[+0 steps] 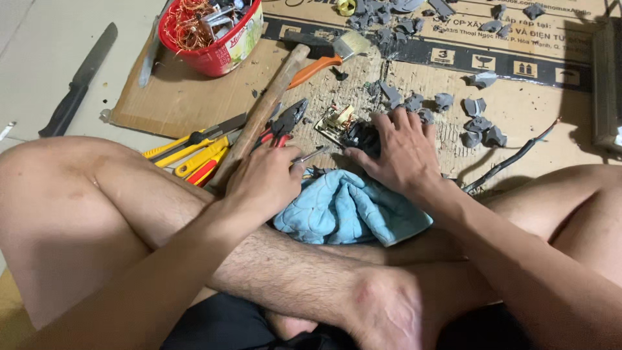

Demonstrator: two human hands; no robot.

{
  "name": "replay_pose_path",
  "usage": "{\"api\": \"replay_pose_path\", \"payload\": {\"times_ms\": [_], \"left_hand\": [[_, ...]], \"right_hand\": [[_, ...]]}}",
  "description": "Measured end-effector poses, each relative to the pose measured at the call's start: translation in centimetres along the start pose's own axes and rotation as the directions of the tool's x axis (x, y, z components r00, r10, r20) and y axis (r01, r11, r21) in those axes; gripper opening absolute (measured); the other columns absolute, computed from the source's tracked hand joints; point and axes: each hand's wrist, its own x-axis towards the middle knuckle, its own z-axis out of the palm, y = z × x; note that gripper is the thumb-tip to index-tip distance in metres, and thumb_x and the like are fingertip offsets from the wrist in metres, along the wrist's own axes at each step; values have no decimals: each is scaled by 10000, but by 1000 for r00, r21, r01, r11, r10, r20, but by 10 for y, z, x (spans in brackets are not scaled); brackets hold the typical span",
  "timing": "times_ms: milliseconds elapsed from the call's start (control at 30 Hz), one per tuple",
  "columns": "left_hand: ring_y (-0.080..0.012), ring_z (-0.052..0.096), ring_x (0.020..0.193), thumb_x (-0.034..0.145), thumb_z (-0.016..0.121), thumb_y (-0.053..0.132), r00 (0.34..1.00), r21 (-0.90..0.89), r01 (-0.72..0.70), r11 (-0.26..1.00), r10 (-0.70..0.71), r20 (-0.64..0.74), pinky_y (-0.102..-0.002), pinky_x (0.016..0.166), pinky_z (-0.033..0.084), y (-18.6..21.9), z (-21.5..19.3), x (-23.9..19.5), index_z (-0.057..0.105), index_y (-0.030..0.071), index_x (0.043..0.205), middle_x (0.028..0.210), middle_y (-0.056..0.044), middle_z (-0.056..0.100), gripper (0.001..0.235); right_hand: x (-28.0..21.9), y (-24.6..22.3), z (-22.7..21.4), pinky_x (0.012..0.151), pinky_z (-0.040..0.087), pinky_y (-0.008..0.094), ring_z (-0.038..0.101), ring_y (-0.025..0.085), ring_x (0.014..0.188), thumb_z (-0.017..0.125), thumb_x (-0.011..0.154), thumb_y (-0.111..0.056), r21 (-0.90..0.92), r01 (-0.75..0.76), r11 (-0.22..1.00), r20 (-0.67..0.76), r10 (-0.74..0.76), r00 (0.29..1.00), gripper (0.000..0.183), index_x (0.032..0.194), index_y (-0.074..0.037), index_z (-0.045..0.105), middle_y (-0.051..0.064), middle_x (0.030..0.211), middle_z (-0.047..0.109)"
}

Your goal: The person sits on the floor and uses a hammer to break apart a grey plastic electronic component. They then use pliers to pull out copper wire from the broken pieces and place the wire into a red container.

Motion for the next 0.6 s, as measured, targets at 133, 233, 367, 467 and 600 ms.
{"api": "replay_pose_path", "payload": {"times_ms": [133,233,367,467,600], "left_hand": [[-365,641,1188,928,509,294,997,50,-44,998,48,-65,-489,973,541,-7,5,7,762,196,1106,1123,-159,700,325],[-446,633,1115,900,524,274,982,49,-112,992,119,-148,-529,926,541,-13,-1,11,786,142,967,1037,-230,678,301],[-411,639,1067,920,596,241,962,151,-109,982,143,-232,-507,928,529,-36,-13,26,777,76,967,969,-205,666,249],[-410,581,1135,908,617,300,946,208,-87,974,146,-290,-550,928,498,-50,-18,40,728,92,1068,1055,-187,621,285],[-382,502,1225,921,639,296,942,194,-50,980,110,-316,-602,982,433,-50,-9,43,700,82,1160,1166,-177,567,327]], "right_hand": [[21,-13,-1,955,417,510,493,308,1247,578,912,-686,98,2,995,48,-7,999,676,1371,-191,547,72,1208,492],[33,-14,13,941,437,505,519,282,1208,668,877,-630,75,-18,997,63,13,998,578,1267,-207,607,38,1192,516],[36,-14,29,898,462,506,499,288,1190,695,904,-528,99,-35,994,25,32,999,459,1230,-230,571,24,1187,461],[34,-24,19,870,484,508,534,292,1178,698,912,-500,86,-91,992,27,89,996,391,1173,-225,606,43,1186,508],[33,-25,7,781,534,497,615,329,1099,698,936,-488,210,-59,976,9,58,998,356,1118,-185,649,82,1117,572]]}}
